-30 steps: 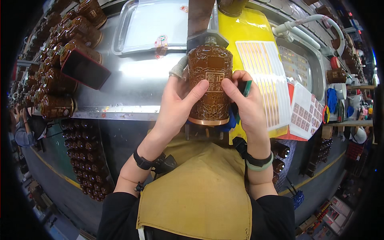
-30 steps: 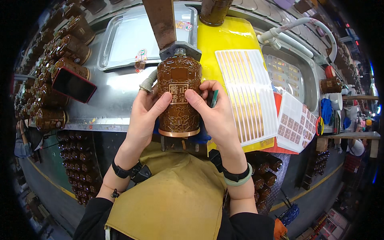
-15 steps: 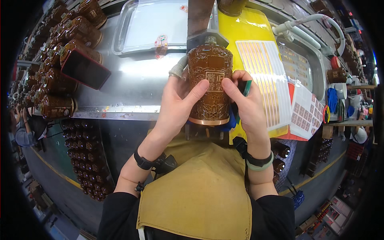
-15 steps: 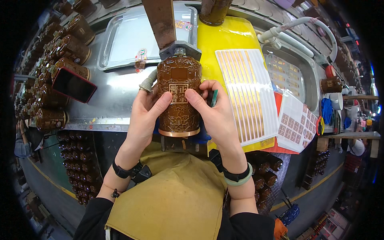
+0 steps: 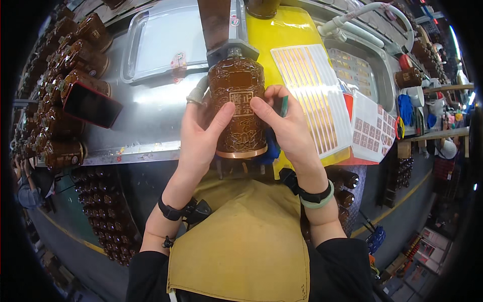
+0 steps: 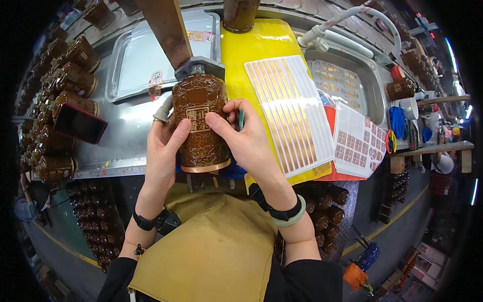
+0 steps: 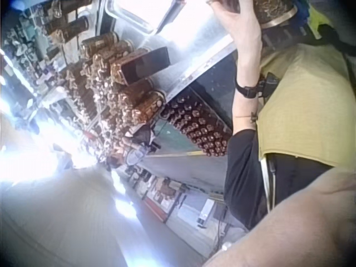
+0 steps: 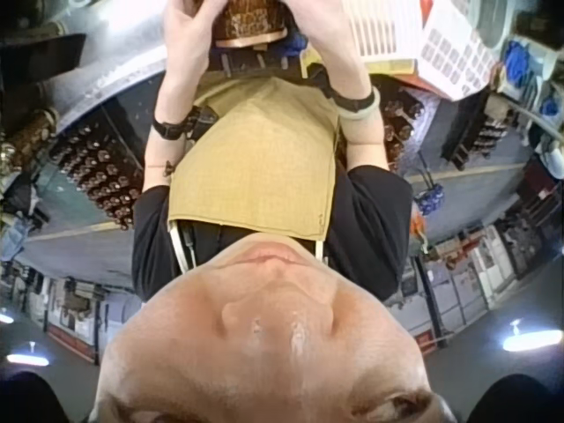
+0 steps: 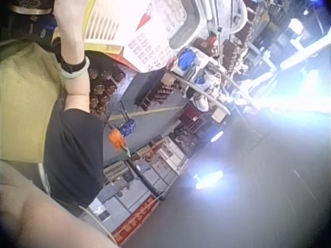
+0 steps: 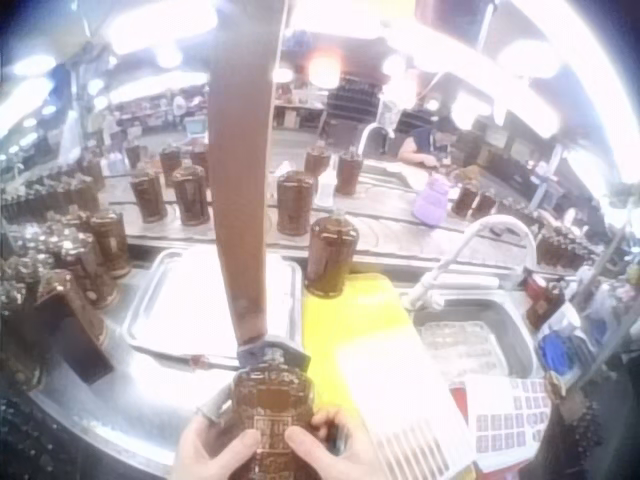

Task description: The person applies a large label to a bottle, smoothing it with a squeegee, and then wraps a gold band around the base. They apply a small square sticker to the back, smooth it with the squeegee, and place the bottle onto a tray.

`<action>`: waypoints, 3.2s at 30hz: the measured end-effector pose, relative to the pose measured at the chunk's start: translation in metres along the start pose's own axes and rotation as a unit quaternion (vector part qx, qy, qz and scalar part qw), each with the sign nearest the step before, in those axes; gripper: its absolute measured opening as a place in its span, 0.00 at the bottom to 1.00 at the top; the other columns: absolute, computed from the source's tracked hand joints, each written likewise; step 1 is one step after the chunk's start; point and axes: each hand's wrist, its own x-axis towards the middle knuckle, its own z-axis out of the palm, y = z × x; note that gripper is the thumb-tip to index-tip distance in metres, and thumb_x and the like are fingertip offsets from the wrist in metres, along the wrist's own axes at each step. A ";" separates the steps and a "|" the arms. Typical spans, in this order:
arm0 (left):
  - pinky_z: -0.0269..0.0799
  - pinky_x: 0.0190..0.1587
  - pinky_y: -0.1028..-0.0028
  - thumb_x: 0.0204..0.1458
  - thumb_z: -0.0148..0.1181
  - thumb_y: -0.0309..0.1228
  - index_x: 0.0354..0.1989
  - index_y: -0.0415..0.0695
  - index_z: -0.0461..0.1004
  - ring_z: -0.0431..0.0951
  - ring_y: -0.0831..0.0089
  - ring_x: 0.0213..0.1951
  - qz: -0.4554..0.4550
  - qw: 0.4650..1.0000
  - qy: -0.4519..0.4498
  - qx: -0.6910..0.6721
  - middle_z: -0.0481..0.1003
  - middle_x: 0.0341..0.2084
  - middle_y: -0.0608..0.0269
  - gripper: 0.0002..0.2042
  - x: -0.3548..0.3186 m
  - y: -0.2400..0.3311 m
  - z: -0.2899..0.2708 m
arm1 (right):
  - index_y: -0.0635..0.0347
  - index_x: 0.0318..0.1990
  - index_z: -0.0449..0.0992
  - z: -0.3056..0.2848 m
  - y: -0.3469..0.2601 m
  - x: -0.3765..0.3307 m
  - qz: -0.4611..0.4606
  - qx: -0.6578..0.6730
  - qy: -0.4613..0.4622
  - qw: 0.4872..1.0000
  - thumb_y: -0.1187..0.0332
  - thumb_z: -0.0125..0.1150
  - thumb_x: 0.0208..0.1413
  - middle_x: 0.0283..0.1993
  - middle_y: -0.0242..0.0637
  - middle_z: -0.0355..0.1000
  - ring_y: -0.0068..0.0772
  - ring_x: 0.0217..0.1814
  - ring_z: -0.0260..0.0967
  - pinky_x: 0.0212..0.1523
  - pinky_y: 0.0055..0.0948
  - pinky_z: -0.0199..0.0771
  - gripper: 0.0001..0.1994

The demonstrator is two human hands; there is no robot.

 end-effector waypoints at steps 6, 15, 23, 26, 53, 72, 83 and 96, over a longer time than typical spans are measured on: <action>0.68 0.65 0.65 0.60 0.64 0.23 0.73 0.35 0.51 0.70 0.66 0.64 -0.015 1.000 0.006 -0.006 0.67 0.64 0.49 0.35 -0.004 0.003 0.005 | 0.64 0.53 0.70 -0.026 -0.019 0.004 -0.054 -0.032 -0.026 0.998 0.71 0.60 0.66 0.48 0.32 0.67 0.19 0.48 0.64 0.50 0.19 0.65 0.12; 0.69 0.64 0.67 0.54 0.68 0.21 0.72 0.36 0.49 0.71 0.67 0.62 0.034 0.997 -0.001 0.071 0.66 0.63 0.51 0.40 -0.006 -0.003 0.015 | 0.63 0.47 0.82 -0.022 -0.073 0.008 -0.333 -0.322 -0.045 0.885 0.84 0.61 0.54 0.41 0.43 0.77 0.39 0.46 0.76 0.47 0.33 0.76 0.14; 0.67 0.66 0.65 0.56 0.67 0.21 0.74 0.35 0.46 0.69 0.66 0.64 0.033 0.997 0.004 0.074 0.63 0.66 0.49 0.41 -0.008 0.001 0.014 | 0.56 0.48 0.81 -0.005 -0.085 0.030 -0.529 -0.473 -0.044 0.704 0.79 0.65 0.47 0.36 0.34 0.79 0.40 0.42 0.73 0.44 0.37 0.72 0.19; 0.56 0.73 0.62 0.64 0.59 0.26 0.77 0.37 0.38 0.56 0.61 0.73 0.017 0.999 0.001 -0.027 0.51 0.74 0.43 0.40 -0.014 0.002 0.000 | 0.56 0.47 0.81 -0.003 -0.079 0.025 -0.589 -0.481 -0.101 0.642 0.74 0.65 0.47 0.39 0.31 0.80 0.36 0.44 0.75 0.44 0.36 0.73 0.16; 0.57 0.70 0.56 0.71 0.28 0.58 0.74 0.36 0.52 0.63 0.56 0.68 0.008 0.998 0.056 0.042 0.62 0.69 0.46 0.37 -0.018 0.000 -0.024 | 0.50 0.39 0.83 -0.023 -0.071 0.044 -0.659 -0.524 -0.075 0.535 0.66 0.66 0.51 0.37 0.24 0.78 0.27 0.35 0.68 0.41 0.32 0.68 0.08; 0.67 0.64 0.61 0.68 0.32 0.64 0.68 0.37 0.65 0.72 0.65 0.60 -0.055 0.990 -0.011 0.129 0.73 0.59 0.54 0.40 -0.008 0.029 -0.019 | 0.55 0.39 0.80 -0.011 -0.063 0.061 -0.583 -0.424 -0.026 0.692 0.71 0.71 0.50 0.36 0.32 0.79 0.37 0.36 0.75 0.37 0.36 0.71 0.09; 0.74 0.60 0.59 0.63 0.59 0.40 0.66 0.36 0.65 0.78 0.60 0.54 -0.186 0.978 -0.095 0.000 0.75 0.56 0.53 0.27 0.026 0.008 -0.038 | 0.63 0.44 0.75 -0.007 -0.071 0.057 -0.377 -0.208 0.051 0.901 0.54 0.72 0.52 0.40 0.51 0.75 0.53 0.45 0.74 0.47 0.43 0.73 0.22; 0.57 0.71 0.58 0.31 0.83 0.39 0.72 0.35 0.56 0.65 0.59 0.66 0.225 0.780 -0.404 0.423 0.65 0.65 0.50 0.57 -0.028 0.014 0.077 | 0.55 0.41 0.84 -0.132 -0.075 -0.177 -0.360 -0.408 0.091 0.834 0.63 0.66 0.59 0.39 0.44 0.76 0.48 0.47 0.75 0.48 0.42 0.74 0.09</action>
